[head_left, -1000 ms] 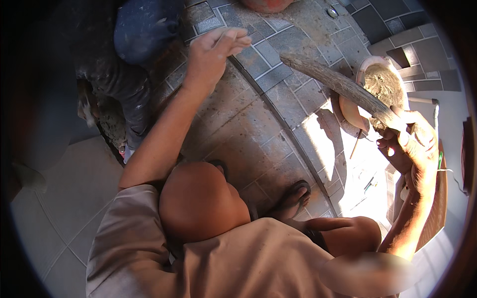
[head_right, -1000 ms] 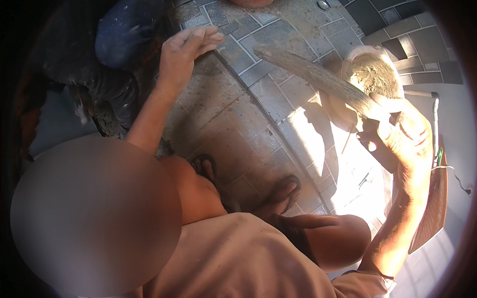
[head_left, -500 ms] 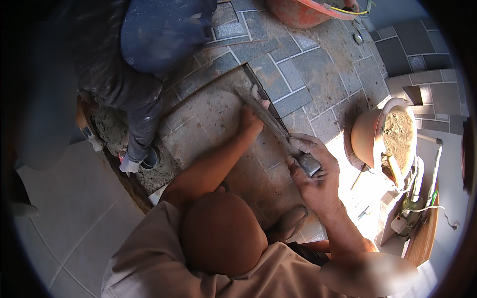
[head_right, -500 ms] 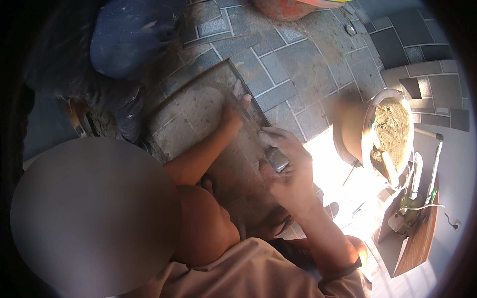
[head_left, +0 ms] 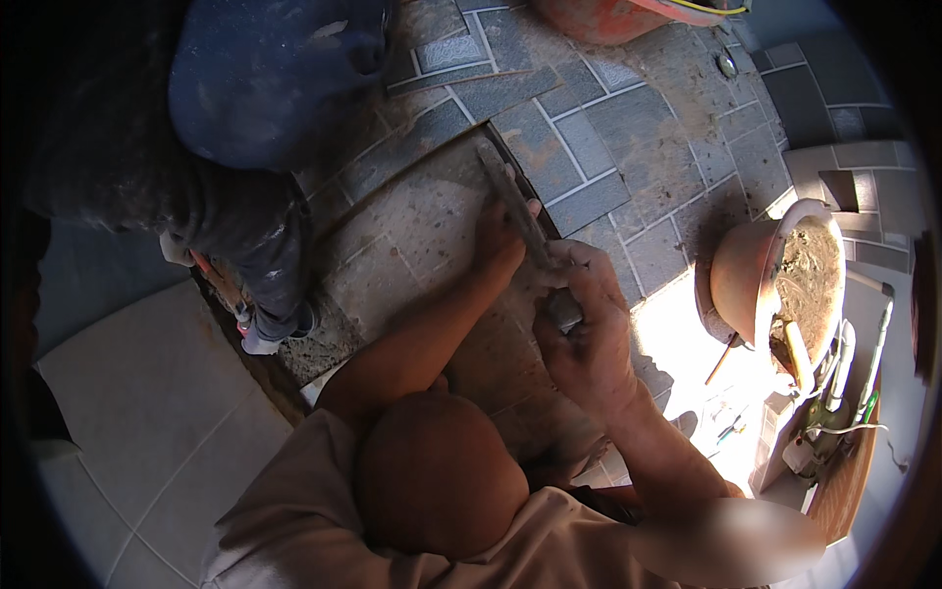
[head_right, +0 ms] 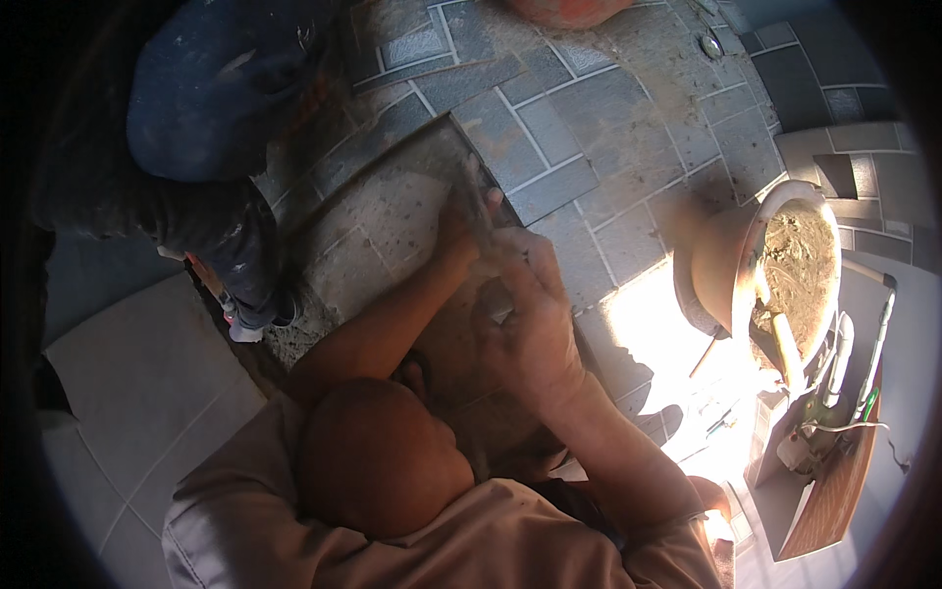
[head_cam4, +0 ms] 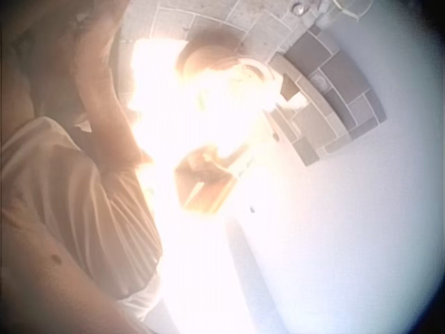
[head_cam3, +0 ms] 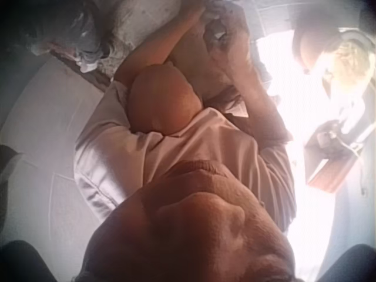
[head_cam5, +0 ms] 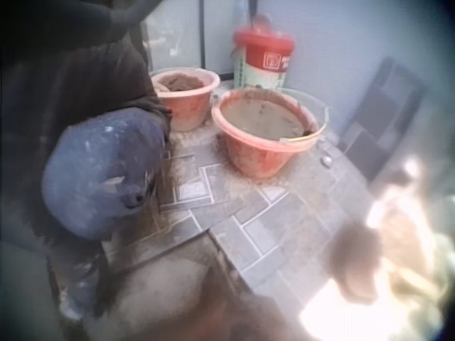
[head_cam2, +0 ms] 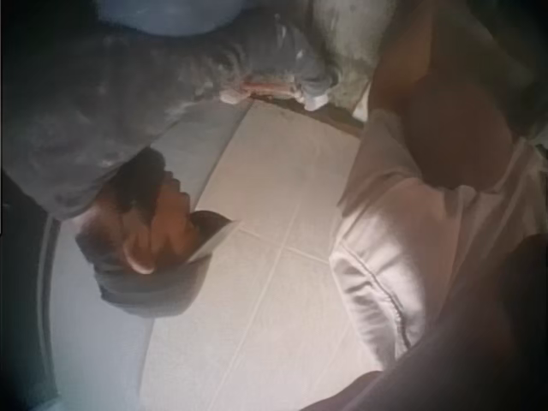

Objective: The person scoops cement from a bucket and spreads it onto the floor using a trowel. They then place rectangular tiles onto the cement, press them down, and use a small tool to adjust the gaps between tiles. A second person is visible working nearby.

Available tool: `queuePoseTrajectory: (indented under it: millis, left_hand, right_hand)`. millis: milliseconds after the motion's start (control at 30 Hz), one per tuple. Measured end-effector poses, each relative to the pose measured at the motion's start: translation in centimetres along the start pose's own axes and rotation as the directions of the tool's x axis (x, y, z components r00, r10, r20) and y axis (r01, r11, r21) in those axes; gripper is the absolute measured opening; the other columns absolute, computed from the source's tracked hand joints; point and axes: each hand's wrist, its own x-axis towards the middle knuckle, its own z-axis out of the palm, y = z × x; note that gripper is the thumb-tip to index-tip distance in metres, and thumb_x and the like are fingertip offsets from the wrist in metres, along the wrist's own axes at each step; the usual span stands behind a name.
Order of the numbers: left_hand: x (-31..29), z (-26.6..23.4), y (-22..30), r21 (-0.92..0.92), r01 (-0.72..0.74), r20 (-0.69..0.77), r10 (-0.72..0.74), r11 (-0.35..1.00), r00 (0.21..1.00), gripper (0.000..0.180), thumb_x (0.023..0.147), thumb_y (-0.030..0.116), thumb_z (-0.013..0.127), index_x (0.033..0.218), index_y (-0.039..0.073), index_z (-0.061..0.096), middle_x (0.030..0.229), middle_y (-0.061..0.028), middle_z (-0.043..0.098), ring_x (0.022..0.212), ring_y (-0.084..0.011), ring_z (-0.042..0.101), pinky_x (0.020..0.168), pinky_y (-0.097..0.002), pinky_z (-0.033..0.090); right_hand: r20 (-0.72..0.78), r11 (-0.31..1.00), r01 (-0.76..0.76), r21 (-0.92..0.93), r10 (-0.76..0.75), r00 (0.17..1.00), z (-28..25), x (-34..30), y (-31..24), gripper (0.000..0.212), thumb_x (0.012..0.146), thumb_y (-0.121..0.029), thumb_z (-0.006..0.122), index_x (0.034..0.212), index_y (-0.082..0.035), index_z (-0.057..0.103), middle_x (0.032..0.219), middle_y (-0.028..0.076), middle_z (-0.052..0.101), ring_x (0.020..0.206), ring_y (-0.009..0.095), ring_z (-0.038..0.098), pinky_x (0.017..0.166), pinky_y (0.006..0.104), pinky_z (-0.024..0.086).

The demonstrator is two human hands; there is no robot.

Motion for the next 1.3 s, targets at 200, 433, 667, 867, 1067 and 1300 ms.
queuePoseTrajectory:
  millis: [200,433,667,867,1067,1300]
  left_hand:
    - [-0.1,-0.9,1.1,-0.109,0.222,0.149,-0.205,0.969,0.967,0.079,0.107,0.045,0.060,0.163,-0.004,0.033,0.128,-0.0221,0.066,0.117,-0.0326,0.066,0.106,-0.0416,0.051]
    - [0.0,-0.8,1.0,-0.047,0.132,0.133,-0.125,0.990,0.983,0.083,0.104,0.043,0.063,0.165,-0.004,0.030,0.124,-0.0217,0.069,0.119,-0.0314,0.064,0.103,-0.0438,0.049]
    - [0.1,-0.5,0.2,-0.023,0.071,0.012,-0.071,0.997,0.997,0.087,0.105,0.051,0.060,0.166,-0.003,0.029,0.138,-0.0276,0.060,0.130,-0.0392,0.058,0.111,-0.0453,0.046]
    - [0.2,-0.9,1.2,-0.071,0.074,0.056,-0.070,0.995,0.996,0.086,0.105,0.050,0.063,0.165,-0.004,0.031,0.157,-0.0321,0.045,0.148,-0.0433,0.044,0.121,-0.0490,0.039]
    - [0.2,-1.0,1.6,-0.166,0.193,0.105,-0.177,0.967,0.979,0.085,0.103,0.043,0.066,0.165,-0.004,0.030,0.159,-0.0290,0.044,0.147,-0.0379,0.045,0.120,-0.0458,0.040]
    - [0.1,-0.8,1.7,-0.175,0.169,0.115,-0.150,0.970,0.982,0.073,0.107,0.031,0.063,0.164,-0.003,0.032,0.159,-0.0245,0.044,0.146,-0.0325,0.046,0.117,-0.0416,0.042]
  right_hand:
    - [0.007,0.997,0.080,-0.005,-0.080,0.997,0.1,-0.2,1.1,0.033,0.080,0.014,0.065,0.109,-0.001,0.067,0.132,0.020,0.062,0.117,0.036,0.067,0.095,0.0385,0.053]
    - [-0.019,0.999,0.041,0.017,-0.041,0.999,0.0,-0.6,1.5,0.035,0.080,0.016,0.063,0.110,-0.002,0.067,0.131,0.019,0.065,0.110,0.032,0.069,0.092,0.0365,0.054]
    - [-0.054,0.997,0.073,0.025,-0.072,0.996,-0.2,-0.4,2.2,0.036,0.080,0.017,0.063,0.110,-0.002,0.068,0.130,0.018,0.068,0.106,0.027,0.072,0.089,0.0339,0.055]
    - [-0.039,0.999,-0.012,0.053,0.015,0.999,-0.5,-0.7,1.9,0.035,0.082,0.016,0.063,0.112,-0.002,0.068,0.132,0.017,0.068,0.106,0.025,0.072,0.089,0.0334,0.055]
    - [-0.073,1.000,-0.006,0.015,0.008,0.997,-0.2,-0.9,2.7,0.035,0.083,0.016,0.065,0.113,-0.002,0.068,0.134,0.016,0.068,0.105,0.023,0.072,0.090,0.0323,0.055]
    - [-0.072,1.000,0.003,0.015,-0.002,0.997,-0.4,-0.6,3.1,0.036,0.082,0.016,0.064,0.113,-0.001,0.068,0.132,0.016,0.069,0.110,0.023,0.071,0.093,0.0328,0.054]
